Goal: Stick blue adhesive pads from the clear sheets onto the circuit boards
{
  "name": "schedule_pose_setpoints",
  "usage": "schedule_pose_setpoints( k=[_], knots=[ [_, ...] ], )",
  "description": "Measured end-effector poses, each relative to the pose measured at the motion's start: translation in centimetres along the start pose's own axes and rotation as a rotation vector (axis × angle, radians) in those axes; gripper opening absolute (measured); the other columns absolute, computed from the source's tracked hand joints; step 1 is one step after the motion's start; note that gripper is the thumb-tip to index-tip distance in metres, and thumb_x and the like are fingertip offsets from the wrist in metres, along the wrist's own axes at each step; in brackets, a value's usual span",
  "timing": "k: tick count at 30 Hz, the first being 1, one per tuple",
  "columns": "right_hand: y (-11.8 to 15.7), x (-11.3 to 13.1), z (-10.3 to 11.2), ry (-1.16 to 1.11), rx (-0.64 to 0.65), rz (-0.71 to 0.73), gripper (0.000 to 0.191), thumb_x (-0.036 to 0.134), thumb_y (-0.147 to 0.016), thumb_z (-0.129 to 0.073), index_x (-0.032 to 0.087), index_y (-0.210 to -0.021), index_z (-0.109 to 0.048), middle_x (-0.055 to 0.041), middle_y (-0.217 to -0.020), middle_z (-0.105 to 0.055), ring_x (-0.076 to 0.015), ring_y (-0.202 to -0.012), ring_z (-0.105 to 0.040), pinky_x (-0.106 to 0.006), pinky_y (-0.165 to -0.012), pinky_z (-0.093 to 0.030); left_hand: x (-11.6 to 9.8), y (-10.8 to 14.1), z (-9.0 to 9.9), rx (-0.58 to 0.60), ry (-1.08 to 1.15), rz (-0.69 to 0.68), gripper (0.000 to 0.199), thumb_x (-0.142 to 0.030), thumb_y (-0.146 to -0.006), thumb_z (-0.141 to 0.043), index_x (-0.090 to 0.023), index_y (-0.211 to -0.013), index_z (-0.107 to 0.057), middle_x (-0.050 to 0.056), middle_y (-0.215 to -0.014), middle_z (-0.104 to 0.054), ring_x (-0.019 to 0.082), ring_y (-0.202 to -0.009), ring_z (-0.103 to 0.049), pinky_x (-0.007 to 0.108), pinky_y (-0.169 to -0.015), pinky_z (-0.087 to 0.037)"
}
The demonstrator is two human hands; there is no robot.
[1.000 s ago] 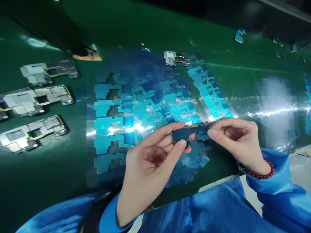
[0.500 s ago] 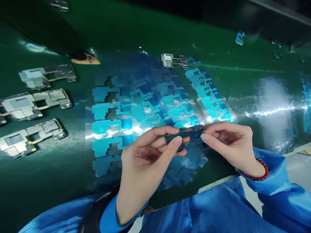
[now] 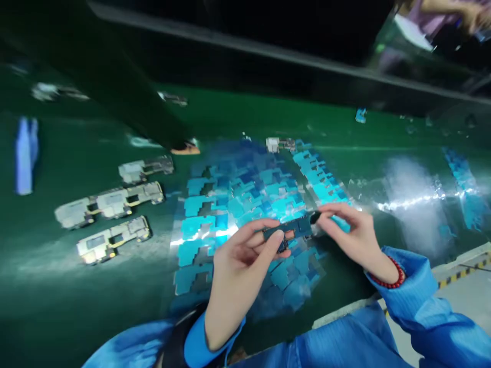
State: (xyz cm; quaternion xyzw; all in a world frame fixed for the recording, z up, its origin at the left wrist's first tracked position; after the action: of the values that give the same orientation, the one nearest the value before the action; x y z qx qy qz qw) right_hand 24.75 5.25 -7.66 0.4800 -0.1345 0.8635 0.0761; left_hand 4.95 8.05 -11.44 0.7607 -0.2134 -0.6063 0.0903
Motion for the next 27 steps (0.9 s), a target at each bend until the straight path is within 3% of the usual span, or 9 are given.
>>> schedule_pose_setpoints(
  k=[5, 8, 10, 12, 14, 17, 21, 24, 27],
  knots=[
    [1.3, -1.0, -3.7, -0.398, 0.370, -0.260, 0.023, 0.038, -0.077, -0.075, 0.017, -0.081, -0.065, -0.0015, -0.071, -0.073, -0.0130, -0.067, -0.071, -0.025, -0.068, -0.058, 0.1, -0.2, -0.7, 0.079, 0.005, 0.002, 0.030, -0.039, -0.073, -0.081, -0.019, -0.088, -0.064, -0.002, -0.058, -0.069, 0.025, -0.081, -0.077, 0.028, -0.065, -0.065],
    [1.9, -1.6, -4.2, -0.443, 0.445, -0.382, 0.034, 0.046, -0.073, -0.077, 0.017, -0.070, -0.059, -0.0012, -0.063, -0.071, -0.0120, -0.060, -0.068, -0.023, -0.064, -0.057, 0.5, -0.2, -1.2, 0.146, 0.003, -0.003, 0.032, -0.042, -0.074, -0.078, -0.019, -0.091, -0.065, -0.005, -0.052, -0.061, 0.022, -0.076, -0.075, 0.029, -0.069, -0.064],
    [0.9, -1.9, -3.6, -0.364, 0.460, -0.373, 0.041, 0.054, -0.071, -0.076, 0.017, -0.068, -0.060, -0.0027, -0.062, -0.071, -0.0121, -0.057, -0.067, -0.025, -0.062, -0.056, 0.9, -0.4, -1.1, 0.145, 0.017, -0.007, 0.042, -0.045, -0.075, -0.076, -0.019, -0.104, -0.063, -0.004, -0.060, -0.065, 0.019, -0.074, -0.073, 0.031, -0.075, -0.063],
    [-1.9, -2.2, -2.3, -0.194, 0.414, -0.313, 0.049, 0.064, -0.071, -0.070, 0.016, -0.067, -0.061, -0.0050, -0.064, -0.071, -0.0128, -0.057, -0.066, -0.026, -0.061, -0.056, 1.2, -0.7, -0.9, 0.115, 0.069, -0.011, 0.054, -0.048, -0.074, -0.074, -0.019, -0.116, -0.058, -0.001, -0.075, -0.072, 0.018, -0.078, -0.071, 0.030, -0.076, -0.061],
    [-6.2, -2.4, -1.1, -0.028, 0.330, -0.244, 0.054, 0.069, -0.072, -0.065, 0.015, -0.072, -0.064, -0.0069, -0.070, -0.073, -0.0128, -0.059, -0.066, -0.027, -0.062, -0.056, 1.4, -1.1, -0.9, 0.118, 0.134, -0.011, 0.054, -0.050, -0.074, -0.071, -0.018, -0.116, -0.055, 0.000, -0.074, -0.072, 0.014, -0.067, -0.067, 0.024, -0.062, -0.057],
    [-13.6, -2.6, -0.9, 0.122, 0.264, -0.191, 0.046, 0.059, -0.085, -0.059, 0.013, -0.084, -0.066, -0.0090, -0.086, -0.073, -0.0108, -0.064, -0.065, -0.027, -0.068, -0.057, 1.3, -1.8, -1.1, 0.159, 0.171, -0.014, 0.041, -0.048, -0.073, -0.070, -0.017, -0.097, -0.059, -0.010, -0.043, -0.048, 0.005, -0.037, -0.037, 0.016, -0.037, -0.030],
    [-20.7, -2.7, -1.6, 0.417, 0.186, -0.144, 0.029, 0.037, -0.095, -0.058, 0.012, -0.110, -0.063, -0.0086, -0.108, -0.067, -0.0163, -0.089, -0.067, -0.035, -0.080, -0.057, 1.0, -2.4, -0.6, 0.139, 0.216, -0.020, 0.037, -0.053, -0.069, -0.067, -0.019, -0.069, -0.054, -0.016, -0.039, -0.022, 0.002, -0.036, -0.011, 0.015, -0.035, -0.011],
    [-22.9, -2.0, -3.2, 0.627, 0.112, -0.063, 0.036, 0.033, -0.093, -0.060, 0.015, -0.124, -0.057, -0.0103, -0.123, -0.061, -0.0222, -0.105, -0.063, -0.043, -0.088, -0.055, 1.1, -2.2, -0.5, 0.144, 0.258, -0.003, 0.044, -0.061, -0.069, -0.062, -0.021, -0.060, -0.046, -0.015, -0.038, -0.017, 0.002, -0.035, -0.009, 0.016, -0.035, -0.010],
    [-23.7, -0.3, -7.8, 0.722, 0.147, 0.073, 0.036, 0.033, -0.094, -0.060, 0.016, -0.125, -0.057, -0.0104, -0.127, -0.059, -0.0232, -0.110, -0.062, -0.045, -0.092, -0.054, 1.2, -1.8, -0.7, 0.163, 0.270, 0.021, 0.049, -0.066, -0.069, -0.060, -0.022, -0.057, -0.043, -0.015, -0.039, -0.015, 0.002, -0.035, -0.008, 0.017, -0.036, -0.009]
  ],
)
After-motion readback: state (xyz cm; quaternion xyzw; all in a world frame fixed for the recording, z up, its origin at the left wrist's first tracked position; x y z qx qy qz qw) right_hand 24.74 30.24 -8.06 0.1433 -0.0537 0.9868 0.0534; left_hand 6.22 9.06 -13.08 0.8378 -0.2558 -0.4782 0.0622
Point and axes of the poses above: each hand's wrist, its own y-axis away from the middle knuckle, its own z-axis out of the back of the hand, x = y × z, the point moved 7 cm from there along -y, towards the middle knuckle
